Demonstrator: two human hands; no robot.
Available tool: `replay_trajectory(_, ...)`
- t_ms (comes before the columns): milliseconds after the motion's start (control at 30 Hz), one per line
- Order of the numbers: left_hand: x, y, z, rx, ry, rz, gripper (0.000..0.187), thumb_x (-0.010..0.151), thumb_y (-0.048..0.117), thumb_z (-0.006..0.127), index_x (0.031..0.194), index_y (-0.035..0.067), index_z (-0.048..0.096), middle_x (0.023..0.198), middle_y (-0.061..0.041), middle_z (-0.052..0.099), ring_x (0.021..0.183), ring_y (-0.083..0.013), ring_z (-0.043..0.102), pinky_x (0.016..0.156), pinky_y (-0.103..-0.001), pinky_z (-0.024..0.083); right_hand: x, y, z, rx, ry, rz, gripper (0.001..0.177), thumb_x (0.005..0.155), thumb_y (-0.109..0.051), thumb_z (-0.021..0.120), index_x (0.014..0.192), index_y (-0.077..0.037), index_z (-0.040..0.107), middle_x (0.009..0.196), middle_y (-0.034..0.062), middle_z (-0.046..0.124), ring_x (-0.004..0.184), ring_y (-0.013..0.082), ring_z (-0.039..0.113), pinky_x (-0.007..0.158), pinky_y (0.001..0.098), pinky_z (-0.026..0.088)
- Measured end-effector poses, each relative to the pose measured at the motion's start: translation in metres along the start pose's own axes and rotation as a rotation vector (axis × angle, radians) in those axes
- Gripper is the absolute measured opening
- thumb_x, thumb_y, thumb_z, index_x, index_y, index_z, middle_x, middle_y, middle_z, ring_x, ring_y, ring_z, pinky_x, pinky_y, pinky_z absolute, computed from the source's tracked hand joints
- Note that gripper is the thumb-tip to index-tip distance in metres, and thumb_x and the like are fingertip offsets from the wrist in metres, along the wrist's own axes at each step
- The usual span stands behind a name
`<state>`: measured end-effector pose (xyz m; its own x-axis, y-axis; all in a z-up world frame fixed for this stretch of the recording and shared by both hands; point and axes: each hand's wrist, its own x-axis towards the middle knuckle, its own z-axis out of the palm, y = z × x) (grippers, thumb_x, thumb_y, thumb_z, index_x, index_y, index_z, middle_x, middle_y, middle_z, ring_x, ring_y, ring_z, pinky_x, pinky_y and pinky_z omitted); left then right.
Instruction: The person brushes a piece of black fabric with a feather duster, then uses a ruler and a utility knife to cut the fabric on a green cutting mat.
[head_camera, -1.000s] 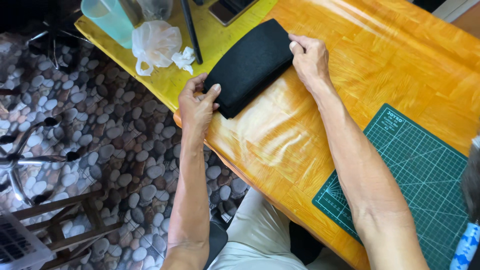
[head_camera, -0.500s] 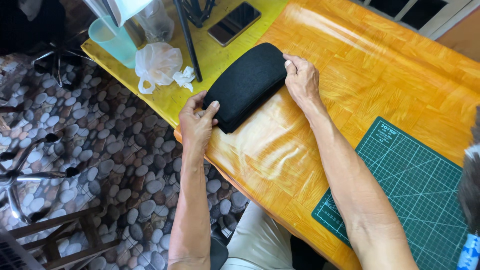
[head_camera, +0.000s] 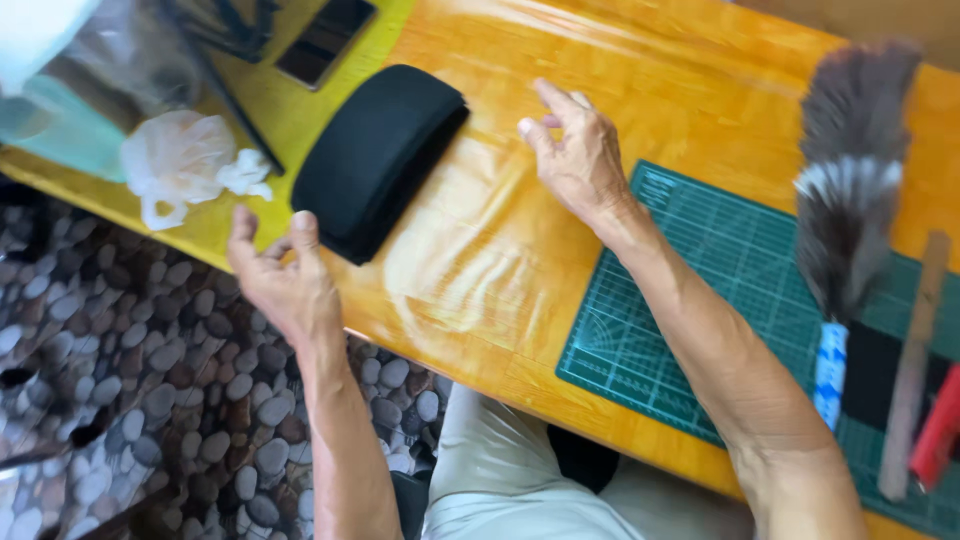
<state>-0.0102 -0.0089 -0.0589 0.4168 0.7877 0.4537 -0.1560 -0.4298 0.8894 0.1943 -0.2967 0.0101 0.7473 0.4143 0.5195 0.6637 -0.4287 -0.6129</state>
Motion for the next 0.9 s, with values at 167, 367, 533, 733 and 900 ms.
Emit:
replay_trajectory(167,-0.055,0.081,0.038,-0.116,-0.274,0.010,0.048,0.105,0.006,0.077,0.144,0.004,0.051,0.134,-0.015,0.055,0.092,-0.0154,0.060,0.080,-0.022,0.056,-0.100,-0.015,-0.088,-0.259,-0.029,0.165,0.044,0.093,-0.019,0.076,0.132,-0.002,0.065,0.122,0.0174,0.066,0.102,0.0352,0.070,0.090,0.0448,0.055)
replay_trajectory(367,-0.128,0.125,0.086,-0.238,-0.655,-0.015,0.053,0.096,0.004,0.082,0.142,0.000,0.055,0.125,-0.014,0.063,0.097,-0.0167,0.066,0.082,-0.026,0.058,-0.215,-0.042,-0.177,-0.658,0.066,0.335,0.049,0.094,-0.024,0.079,0.135,0.000,0.067,0.122,0.0187,0.063,0.101,0.0413,0.068,0.087,0.0486,0.055)
replay_trajectory(533,-0.186,0.175,0.122,-0.193,-0.888,0.105,0.051,0.092,0.011,0.085,0.134,-0.004,0.060,0.114,-0.019,0.070,0.092,-0.0256,0.070,0.079,-0.037,0.061,-0.284,-0.039,-0.213,-0.885,0.158,0.473,0.050,0.093,-0.026,0.082,0.133,0.000,0.068,0.118,0.0187,0.061,0.094,0.0408,0.065,0.080,0.0493,0.053)
replay_trajectory(733,-0.241,0.203,0.159,-0.154,-1.168,0.204,0.047,0.090,0.021,0.083,0.129,0.001,0.067,0.108,-0.016,0.074,0.092,-0.0296,0.074,0.081,-0.039,0.061,-0.300,-0.036,-0.201,-0.960,0.083,0.630,0.057,0.086,-0.032,0.079,0.132,-0.003,0.062,0.100,0.0138,0.061,0.084,0.0354,0.065,0.069,0.0474,0.053)
replay_trajectory(900,-0.271,0.210,0.186,-0.135,-1.354,0.139,0.041,0.097,0.024,0.074,0.131,0.003,0.065,0.108,-0.017,0.076,0.091,-0.0251,0.075,0.079,-0.037,0.062,-0.297,-0.045,-0.180,-0.776,0.110,0.620,0.057,0.086,-0.022,0.074,0.134,0.004,0.057,0.093,0.0158,0.060,0.077,0.0371,0.066,0.064,0.0492,0.054)
